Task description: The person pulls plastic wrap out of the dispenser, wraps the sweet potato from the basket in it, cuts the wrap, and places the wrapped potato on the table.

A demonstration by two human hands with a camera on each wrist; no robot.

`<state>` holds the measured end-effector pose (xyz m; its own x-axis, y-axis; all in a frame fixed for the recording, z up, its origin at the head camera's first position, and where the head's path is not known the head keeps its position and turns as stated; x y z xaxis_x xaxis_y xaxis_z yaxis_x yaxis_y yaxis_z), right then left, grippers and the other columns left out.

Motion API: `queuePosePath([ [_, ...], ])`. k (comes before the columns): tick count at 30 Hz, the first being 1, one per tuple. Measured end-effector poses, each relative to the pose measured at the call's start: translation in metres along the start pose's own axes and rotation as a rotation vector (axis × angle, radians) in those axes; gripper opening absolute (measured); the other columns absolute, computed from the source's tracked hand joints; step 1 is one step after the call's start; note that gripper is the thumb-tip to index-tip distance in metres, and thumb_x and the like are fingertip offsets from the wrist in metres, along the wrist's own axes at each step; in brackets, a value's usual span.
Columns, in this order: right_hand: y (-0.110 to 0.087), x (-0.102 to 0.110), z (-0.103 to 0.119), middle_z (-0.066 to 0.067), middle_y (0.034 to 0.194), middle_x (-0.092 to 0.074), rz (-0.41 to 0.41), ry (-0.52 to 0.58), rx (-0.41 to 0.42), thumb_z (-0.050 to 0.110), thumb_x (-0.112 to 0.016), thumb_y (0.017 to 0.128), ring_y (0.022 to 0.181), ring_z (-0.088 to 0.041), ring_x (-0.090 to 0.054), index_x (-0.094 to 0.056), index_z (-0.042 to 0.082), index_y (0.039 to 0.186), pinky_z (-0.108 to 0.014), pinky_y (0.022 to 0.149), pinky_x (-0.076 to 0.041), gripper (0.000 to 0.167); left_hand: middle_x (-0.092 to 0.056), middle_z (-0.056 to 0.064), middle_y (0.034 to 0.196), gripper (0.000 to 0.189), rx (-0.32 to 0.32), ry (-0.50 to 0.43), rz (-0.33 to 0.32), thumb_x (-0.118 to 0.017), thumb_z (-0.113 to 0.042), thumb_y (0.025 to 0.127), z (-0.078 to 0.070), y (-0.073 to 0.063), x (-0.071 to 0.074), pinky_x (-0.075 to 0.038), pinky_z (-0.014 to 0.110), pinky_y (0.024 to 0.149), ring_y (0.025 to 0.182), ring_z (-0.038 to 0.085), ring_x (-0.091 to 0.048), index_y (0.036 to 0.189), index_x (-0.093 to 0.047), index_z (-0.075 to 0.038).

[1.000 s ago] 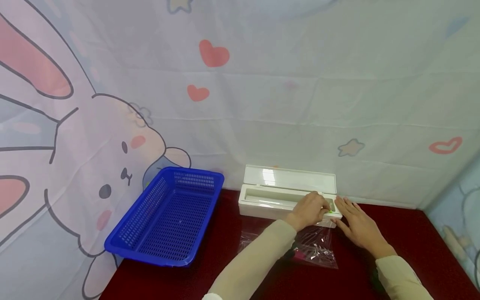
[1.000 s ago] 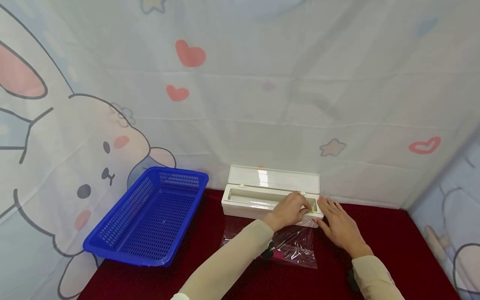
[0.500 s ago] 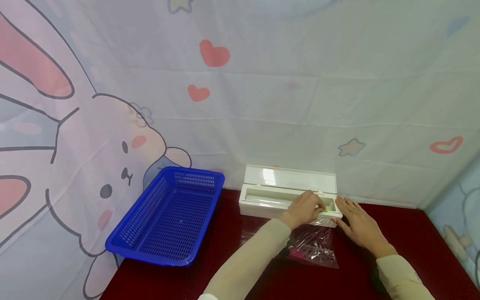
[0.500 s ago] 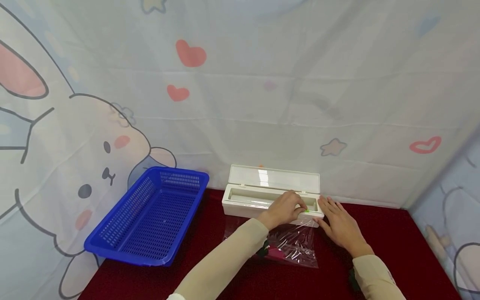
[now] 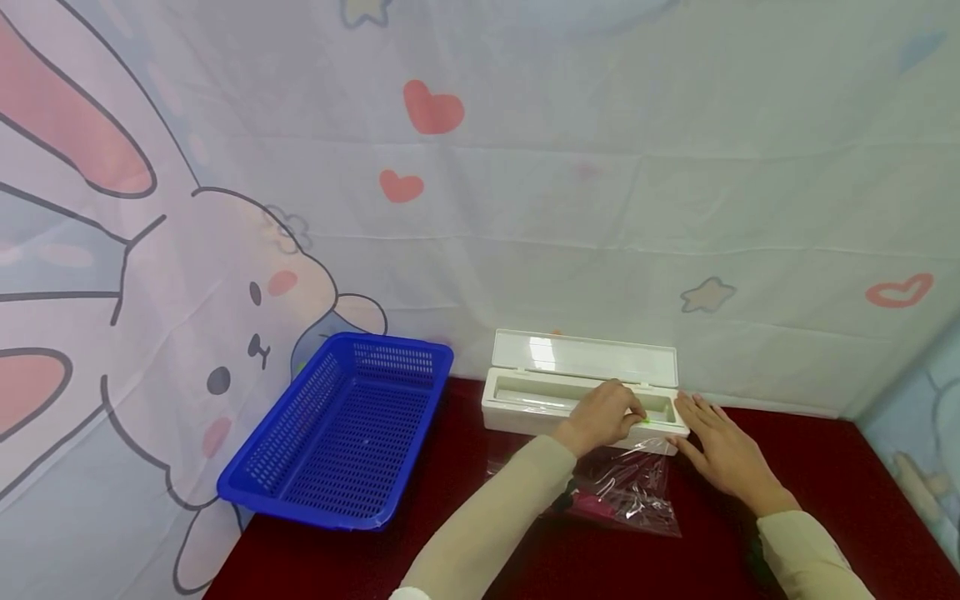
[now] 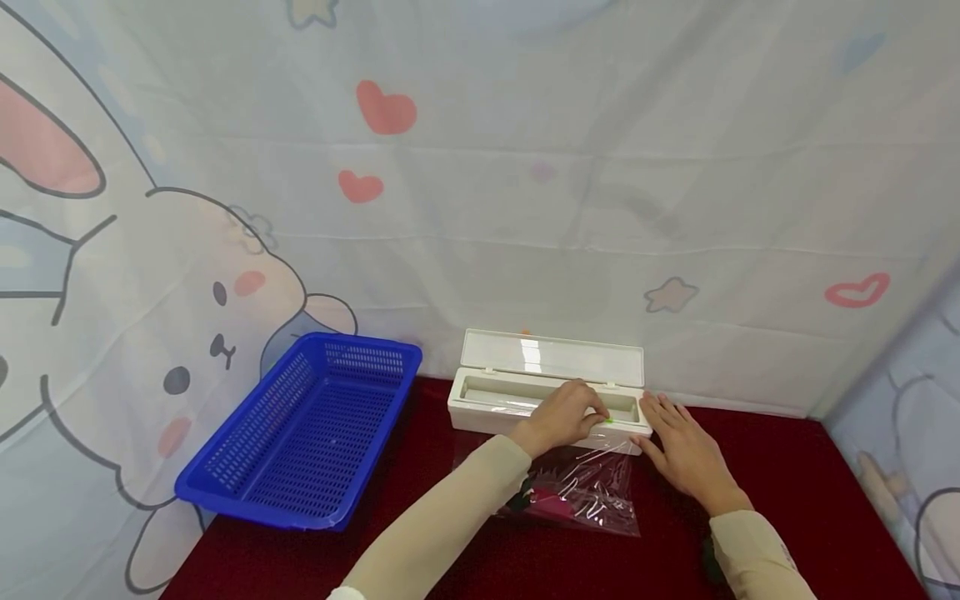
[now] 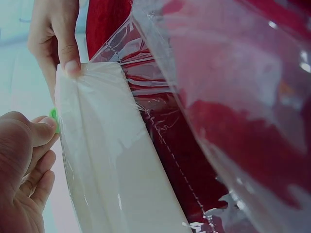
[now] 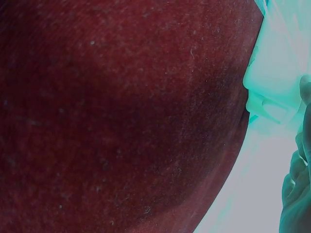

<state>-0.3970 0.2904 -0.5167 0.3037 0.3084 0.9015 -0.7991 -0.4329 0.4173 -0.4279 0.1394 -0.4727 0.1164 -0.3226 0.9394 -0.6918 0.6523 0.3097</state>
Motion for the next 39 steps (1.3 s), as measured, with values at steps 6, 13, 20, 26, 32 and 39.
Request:
queuePosePath([
  [6,0.001,-0.002,-0.001,-0.031,0.157,-0.05,0.011,0.005,-0.007,0.033,-0.072,0.102,0.145,-0.053,-0.048,-0.048,-0.008,0.155,-0.032,0.134,-0.007,0.071,-0.082,-0.012,0.106,0.014,-0.004,-0.011,0.003,-0.074,-0.026,0.101,0.002,-0.002,0.001,-0.05,0.015,0.089,0.098,0.009,-0.068,0.107,-0.086,-0.023],
  [13,0.001,-0.002,-0.002,-0.031,0.157,-0.05,0.004,0.002,0.001,0.033,-0.072,0.102,0.144,-0.053,-0.048,-0.048,-0.008,0.155,-0.03,0.134,-0.006,0.071,-0.082,-0.012,0.107,0.013,-0.03,0.003,-0.012,-0.075,-0.025,0.101,0.003,-0.005,0.005,-0.051,0.015,0.09,0.098,0.01,-0.07,0.106,-0.087,-0.023],
  [20,0.0,-0.004,-0.003,-0.031,0.157,-0.05,0.003,-0.001,0.005,0.033,-0.072,0.102,0.145,-0.053,-0.048,-0.048,-0.008,0.155,-0.031,0.134,-0.006,0.071,-0.082,-0.012,0.106,0.012,-0.031,0.005,-0.013,-0.075,-0.023,0.1,0.005,-0.008,0.007,-0.051,0.015,0.091,0.098,0.01,-0.07,0.105,-0.087,-0.022],
  [26,0.002,-0.005,-0.003,-0.033,0.157,-0.049,0.01,0.002,0.007,0.035,-0.071,0.103,0.145,-0.052,-0.047,-0.046,-0.008,0.156,-0.032,0.134,-0.005,0.072,-0.082,-0.011,0.108,0.012,-0.004,-0.011,0.004,-0.076,-0.021,0.1,0.01,-0.011,0.01,-0.051,0.016,0.094,0.101,0.011,-0.07,0.106,-0.086,-0.021],
  [32,0.003,-0.005,-0.002,-0.031,0.158,-0.049,0.016,0.011,0.007,0.034,-0.07,0.103,0.146,-0.052,-0.047,-0.046,-0.007,0.156,-0.029,0.133,-0.003,0.072,-0.082,-0.01,0.108,0.012,0.028,-0.024,0.018,-0.076,-0.021,0.099,0.02,-0.017,0.012,-0.051,0.015,0.095,0.102,0.01,-0.07,0.107,-0.086,-0.021],
  [39,0.002,-0.005,-0.003,-0.03,0.158,-0.05,0.007,0.01,0.018,0.033,-0.072,0.102,0.146,-0.052,-0.047,-0.047,-0.007,0.156,-0.027,0.133,-0.001,0.071,-0.082,-0.01,0.107,0.012,0.022,-0.036,0.017,-0.076,-0.022,0.1,0.028,-0.023,0.016,-0.051,0.017,0.094,0.101,0.011,-0.07,0.106,-0.086,-0.021],
])
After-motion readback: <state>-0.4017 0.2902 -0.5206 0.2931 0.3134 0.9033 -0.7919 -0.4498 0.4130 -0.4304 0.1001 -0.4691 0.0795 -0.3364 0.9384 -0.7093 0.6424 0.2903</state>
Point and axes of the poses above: each hand's wrist, its own y-axis towards the middle knuckle, its own x-axis out of the back of the hand, z = x × y, the point moved 9 cm from there along y, towards the middle knuckle
